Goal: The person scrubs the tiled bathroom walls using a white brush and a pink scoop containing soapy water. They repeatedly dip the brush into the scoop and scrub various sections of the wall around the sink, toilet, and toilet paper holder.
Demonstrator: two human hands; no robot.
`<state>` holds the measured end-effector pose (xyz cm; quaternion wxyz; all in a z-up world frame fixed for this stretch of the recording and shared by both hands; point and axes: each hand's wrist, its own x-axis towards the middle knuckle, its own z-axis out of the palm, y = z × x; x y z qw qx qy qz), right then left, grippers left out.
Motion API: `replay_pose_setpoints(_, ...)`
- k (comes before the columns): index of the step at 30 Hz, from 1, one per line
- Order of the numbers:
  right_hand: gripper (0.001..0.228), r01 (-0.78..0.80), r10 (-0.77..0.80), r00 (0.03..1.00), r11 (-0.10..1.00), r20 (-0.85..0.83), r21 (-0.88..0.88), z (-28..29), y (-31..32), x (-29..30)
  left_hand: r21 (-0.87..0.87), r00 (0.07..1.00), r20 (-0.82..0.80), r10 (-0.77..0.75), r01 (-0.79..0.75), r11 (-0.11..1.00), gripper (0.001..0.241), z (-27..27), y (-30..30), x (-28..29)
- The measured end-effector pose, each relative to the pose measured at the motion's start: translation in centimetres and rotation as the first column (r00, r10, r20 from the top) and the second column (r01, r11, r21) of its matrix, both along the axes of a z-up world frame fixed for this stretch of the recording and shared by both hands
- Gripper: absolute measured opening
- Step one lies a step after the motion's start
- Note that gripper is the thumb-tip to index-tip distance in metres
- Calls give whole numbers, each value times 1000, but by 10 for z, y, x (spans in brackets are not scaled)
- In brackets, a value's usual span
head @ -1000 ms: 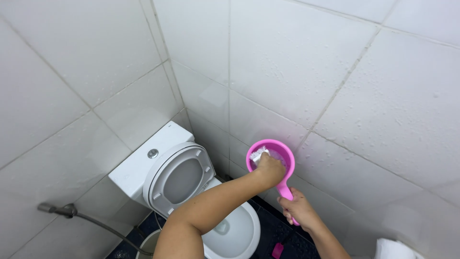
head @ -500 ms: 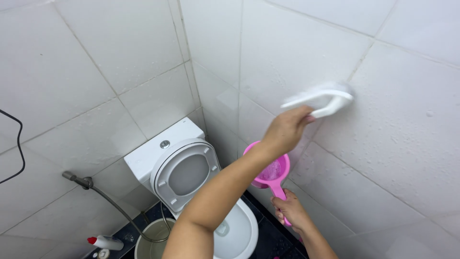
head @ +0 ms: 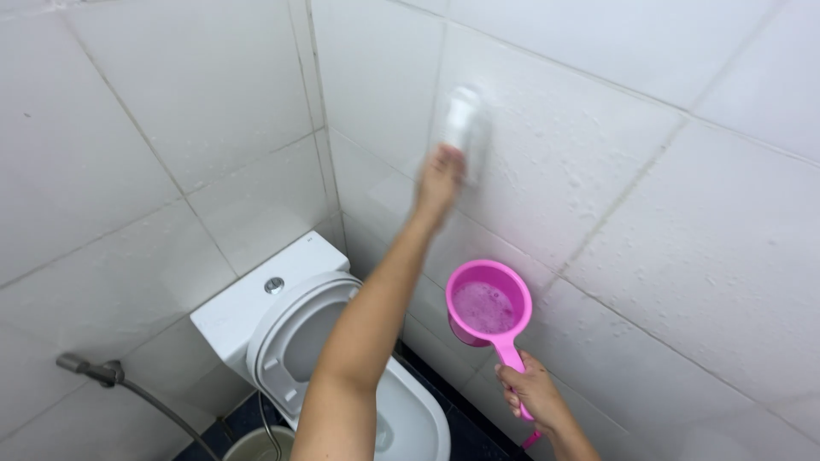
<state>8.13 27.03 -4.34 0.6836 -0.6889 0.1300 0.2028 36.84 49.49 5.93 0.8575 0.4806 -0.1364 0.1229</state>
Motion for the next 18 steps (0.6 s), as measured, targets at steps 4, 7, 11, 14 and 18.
replay_pose_setpoints(4, 32, 47, -47, 999, 999, 5, -6, 3, 35, 24, 366, 969, 246, -32, -62, 928, 32, 30, -28, -34)
replay_pose_setpoints(7, 31, 73, -73, 997, 997, -5, 13, 6, 63, 34, 439, 931, 345, 118, -271, 857, 30, 59, 21, 3)
replay_pose_setpoints(11, 28, 111, -110, 994, 993, -15, 51, 16, 96, 50, 69, 967, 161, 199, -212, 975, 30, 68, 114, 48)
replay_pose_setpoints(14, 26, 117, -116, 993, 990, -16, 78, 16, 114, 61, 135, 987, -18, 160, -156, 978, 31, 9, 128, 50)
replay_pose_setpoints(18, 25, 123, -121, 992, 990, -28, 71, 8, 133, 71, 410, 959, 237, -157, 48, 911, 27, -115, 73, 42)
